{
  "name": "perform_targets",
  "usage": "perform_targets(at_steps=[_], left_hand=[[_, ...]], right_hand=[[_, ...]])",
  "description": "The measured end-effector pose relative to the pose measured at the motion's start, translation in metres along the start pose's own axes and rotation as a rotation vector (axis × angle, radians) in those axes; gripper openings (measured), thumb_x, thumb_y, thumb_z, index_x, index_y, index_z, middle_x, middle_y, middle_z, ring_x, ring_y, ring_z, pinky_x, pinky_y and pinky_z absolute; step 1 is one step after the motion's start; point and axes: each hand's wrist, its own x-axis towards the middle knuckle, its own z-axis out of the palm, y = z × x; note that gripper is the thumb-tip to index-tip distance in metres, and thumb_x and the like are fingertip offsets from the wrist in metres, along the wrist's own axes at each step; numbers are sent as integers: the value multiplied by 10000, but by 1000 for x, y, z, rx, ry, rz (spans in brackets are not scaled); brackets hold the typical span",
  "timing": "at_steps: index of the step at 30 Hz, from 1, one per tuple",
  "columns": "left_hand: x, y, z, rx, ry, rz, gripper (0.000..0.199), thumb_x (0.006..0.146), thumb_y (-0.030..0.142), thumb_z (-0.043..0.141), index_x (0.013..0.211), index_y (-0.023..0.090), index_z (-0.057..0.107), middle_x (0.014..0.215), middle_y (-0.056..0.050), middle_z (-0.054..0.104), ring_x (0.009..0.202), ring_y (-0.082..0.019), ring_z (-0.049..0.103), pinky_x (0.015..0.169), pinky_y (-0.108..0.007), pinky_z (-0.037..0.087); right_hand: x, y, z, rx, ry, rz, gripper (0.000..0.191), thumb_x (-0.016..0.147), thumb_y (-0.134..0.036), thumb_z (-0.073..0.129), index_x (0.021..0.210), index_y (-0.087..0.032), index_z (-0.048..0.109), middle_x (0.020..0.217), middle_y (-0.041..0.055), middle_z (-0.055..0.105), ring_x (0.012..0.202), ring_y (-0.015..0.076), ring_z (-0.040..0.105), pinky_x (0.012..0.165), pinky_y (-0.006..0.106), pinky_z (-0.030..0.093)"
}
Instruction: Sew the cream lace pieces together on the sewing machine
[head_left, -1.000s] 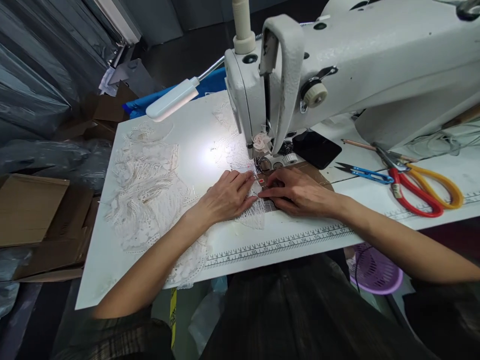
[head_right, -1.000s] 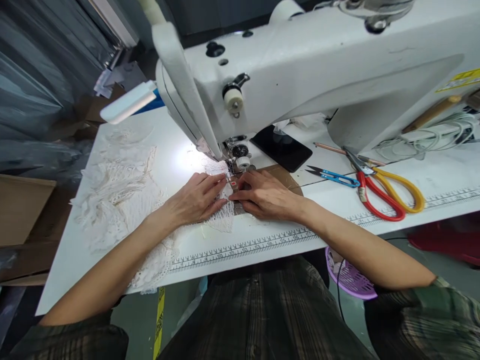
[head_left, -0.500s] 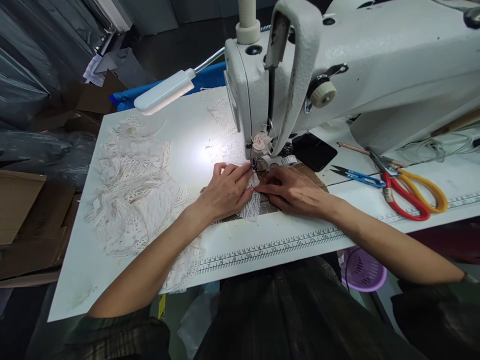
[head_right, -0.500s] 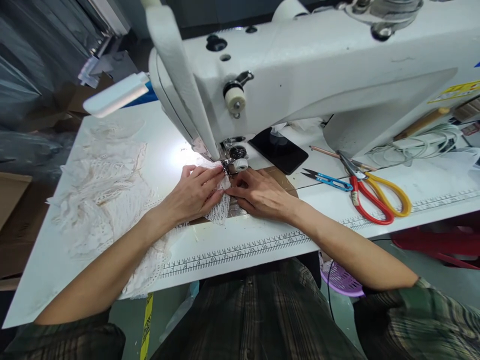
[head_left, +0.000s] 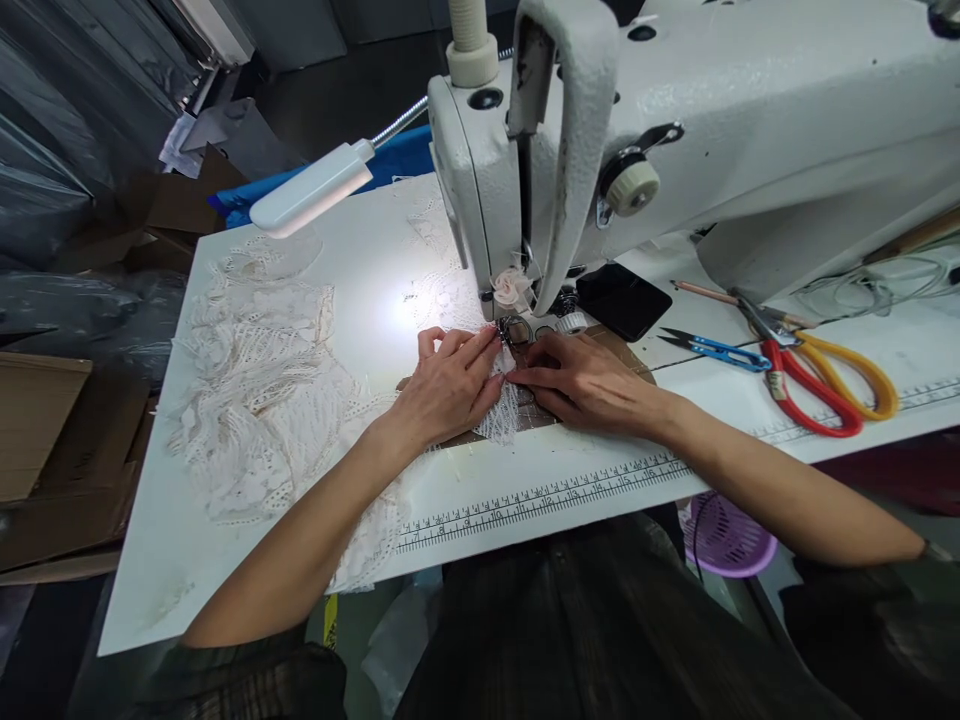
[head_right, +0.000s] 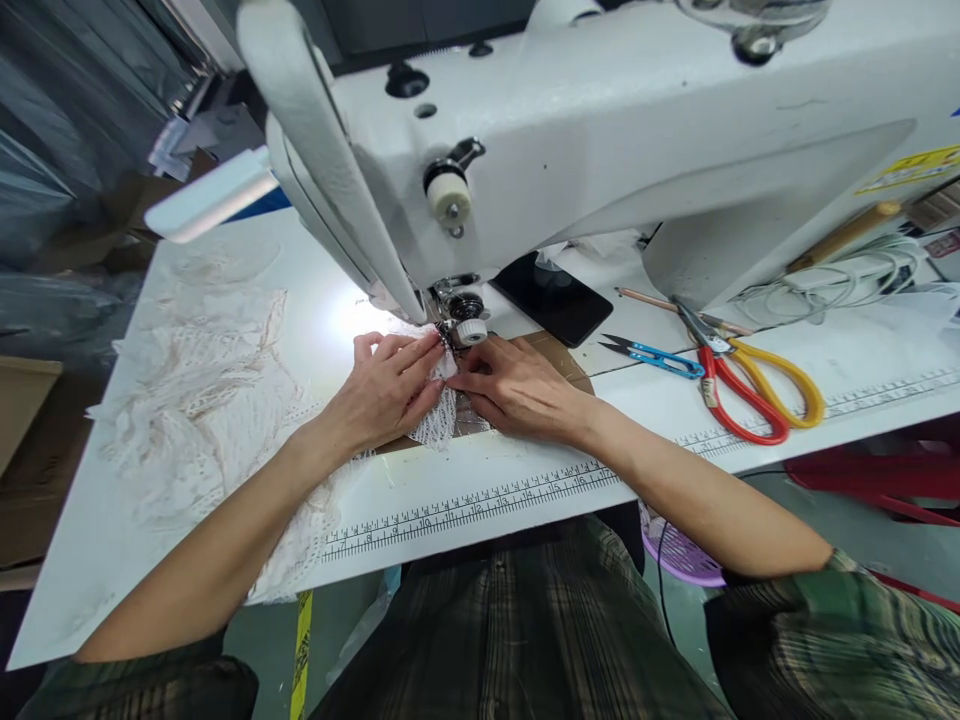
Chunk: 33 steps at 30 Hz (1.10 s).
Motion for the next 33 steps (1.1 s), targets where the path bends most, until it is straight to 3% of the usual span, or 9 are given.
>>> perform_targets(at_steps=[15,24,27,33], left_hand=[[-5,1,7,-144,120,-69,346,964,303,466,1278,190,558,1380,-120,591,1129,-277,563,966,-524,314],[-6,6,7,-37,155,-32,339,969,282,462,1258,141,570,1367,-153,587,1173,-310,554,1037,-572,248],[-5,9,7,24,199,-26,327,959,251,480,1225,96,589,1304,-179,619,1094,-304,592,983,-543,312],[-5,6,10,16,319,98,187,947,188,501,974,170,685,1054,-46,744,836,-201,641,956,-490,357]], right_hand=[[-2,2,8,63,65,22,284,941,-245,525,1152,-237,715,1088,120,599,986,241,559,871,443,494],[-3,6,11,40,85,-9,296,948,-251,511,1162,-242,715,1058,118,589,950,236,555,834,443,499],[-4,6,10,40,79,-8,301,952,-257,509,1172,-236,713,1064,123,590,964,243,557,837,448,499],[-3,4,9,34,74,5,306,948,-243,508,1172,-228,718,1060,130,592,967,250,556,850,456,499]])
